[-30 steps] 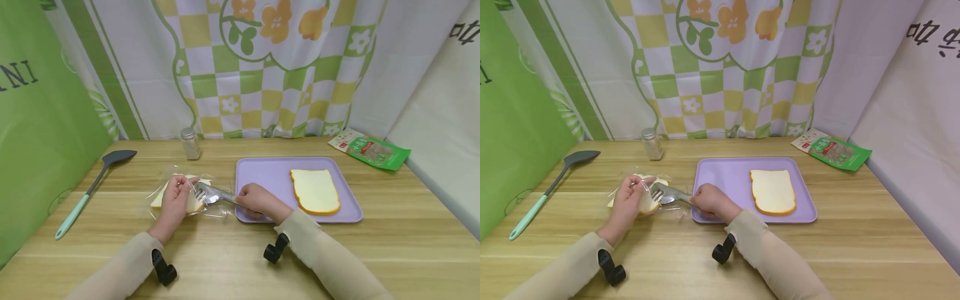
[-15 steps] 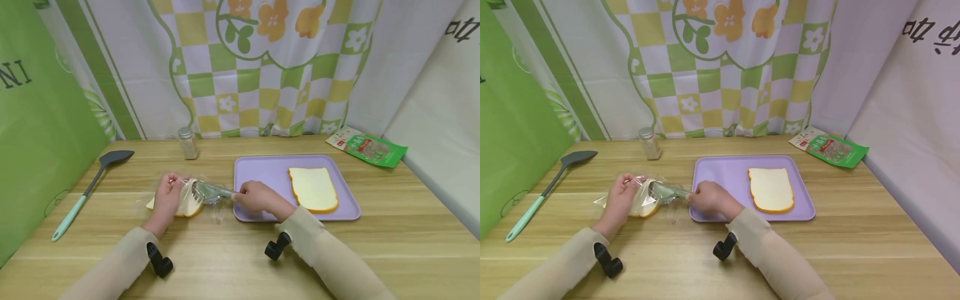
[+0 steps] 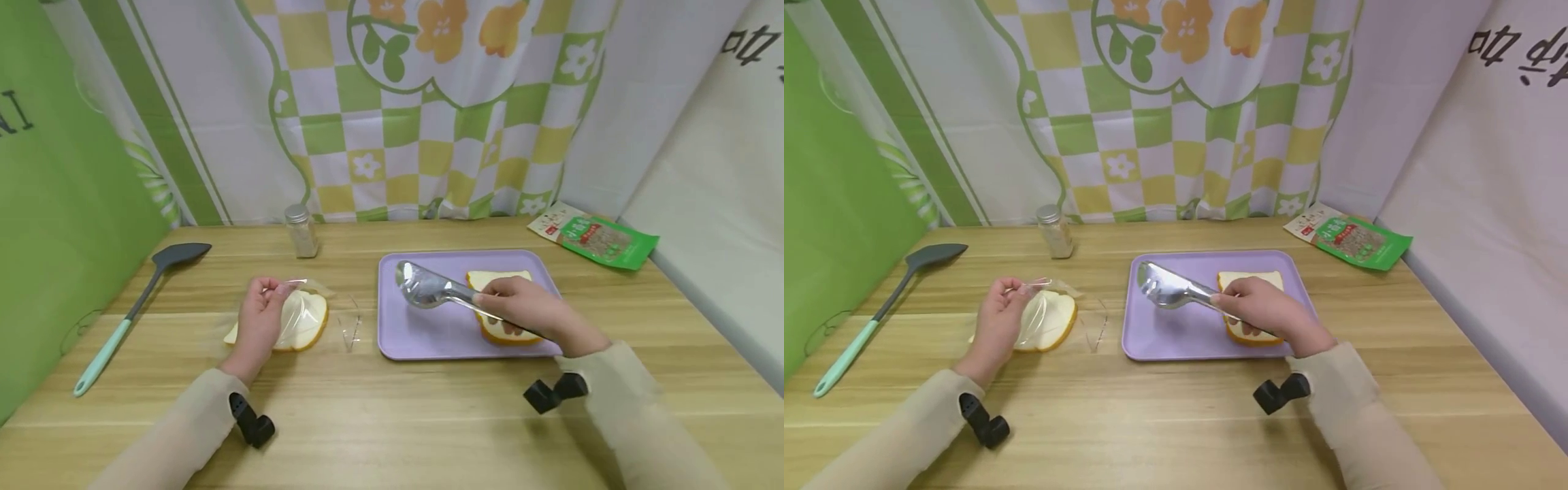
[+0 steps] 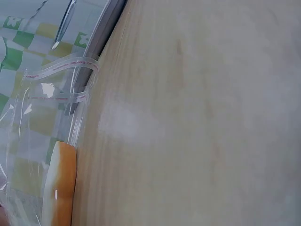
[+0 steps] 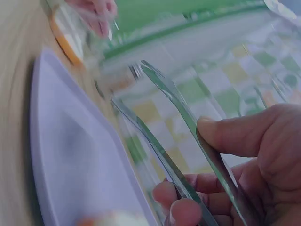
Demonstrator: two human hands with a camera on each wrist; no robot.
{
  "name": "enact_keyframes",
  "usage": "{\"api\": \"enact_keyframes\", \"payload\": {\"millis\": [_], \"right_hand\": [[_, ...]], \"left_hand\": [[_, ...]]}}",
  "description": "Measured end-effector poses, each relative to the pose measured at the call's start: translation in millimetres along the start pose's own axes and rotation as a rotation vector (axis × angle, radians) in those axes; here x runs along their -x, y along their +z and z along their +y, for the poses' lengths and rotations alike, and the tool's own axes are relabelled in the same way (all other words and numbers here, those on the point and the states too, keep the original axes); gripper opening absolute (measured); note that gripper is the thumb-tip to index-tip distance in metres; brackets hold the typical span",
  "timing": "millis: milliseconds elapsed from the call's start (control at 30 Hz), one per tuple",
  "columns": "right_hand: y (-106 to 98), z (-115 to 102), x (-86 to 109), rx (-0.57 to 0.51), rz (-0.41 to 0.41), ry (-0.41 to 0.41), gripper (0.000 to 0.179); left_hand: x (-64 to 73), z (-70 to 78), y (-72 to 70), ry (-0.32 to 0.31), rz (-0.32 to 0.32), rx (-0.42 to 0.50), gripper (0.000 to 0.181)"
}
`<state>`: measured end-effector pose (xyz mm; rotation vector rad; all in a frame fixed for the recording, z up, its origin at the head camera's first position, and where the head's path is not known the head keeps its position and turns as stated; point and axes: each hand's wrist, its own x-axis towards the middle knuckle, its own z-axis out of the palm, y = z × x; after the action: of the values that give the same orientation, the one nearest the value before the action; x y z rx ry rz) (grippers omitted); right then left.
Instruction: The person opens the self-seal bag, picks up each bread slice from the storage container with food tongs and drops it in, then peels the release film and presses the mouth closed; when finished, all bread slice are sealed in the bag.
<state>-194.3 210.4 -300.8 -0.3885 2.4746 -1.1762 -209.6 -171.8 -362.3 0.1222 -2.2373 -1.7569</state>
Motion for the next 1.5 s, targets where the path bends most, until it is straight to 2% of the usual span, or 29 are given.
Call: {"api": "enact_keyframes", "payload": {"millis": [267, 467, 667, 900, 1067, 1300, 1500], "right_hand": [[-52.3, 50.2, 46.2, -0.057, 0.106, 0.082, 0.034], [-70.4, 76.0, 67.0, -0.016, 0.204, 0.16, 0.041], [-64.1, 89.3, 79.6, 0.043, 0.284, 0.219, 0.046], [-48.7, 92.7, 82.8, 0.124, 0.358, 0.276, 0.055], [-43.1, 88.2, 84.7, 0.162, 0.384, 0.276, 0.058], [-43.0, 86.6, 90.1, 0.222, 0.422, 0.307, 0.063], [-41.1, 90.2, 90.8, 0.258, 0.391, 0.338, 0.064]], "left_hand": [[0.3, 1.8, 1.2, 0.006, -0.015, 0.016, 0.01], [1.9, 1.4, 0.9, 0.012, -0.024, 0.04, 0.012], [2.2, 1.5, 1.3, -0.006, -0.027, 0.069, 0.015], [1.8, 0.9, 1.5, 0.005, -0.026, 0.059, 0.014], [1.9, 0.9, 1.7, 0.022, -0.025, 0.048, 0.011], [1.6, 1.3, 3.0, 0.048, -0.084, 0.032, 0.014], [1.4, -0.2, 3.4, 0.045, -0.097, 0.001, 0.013]]}}
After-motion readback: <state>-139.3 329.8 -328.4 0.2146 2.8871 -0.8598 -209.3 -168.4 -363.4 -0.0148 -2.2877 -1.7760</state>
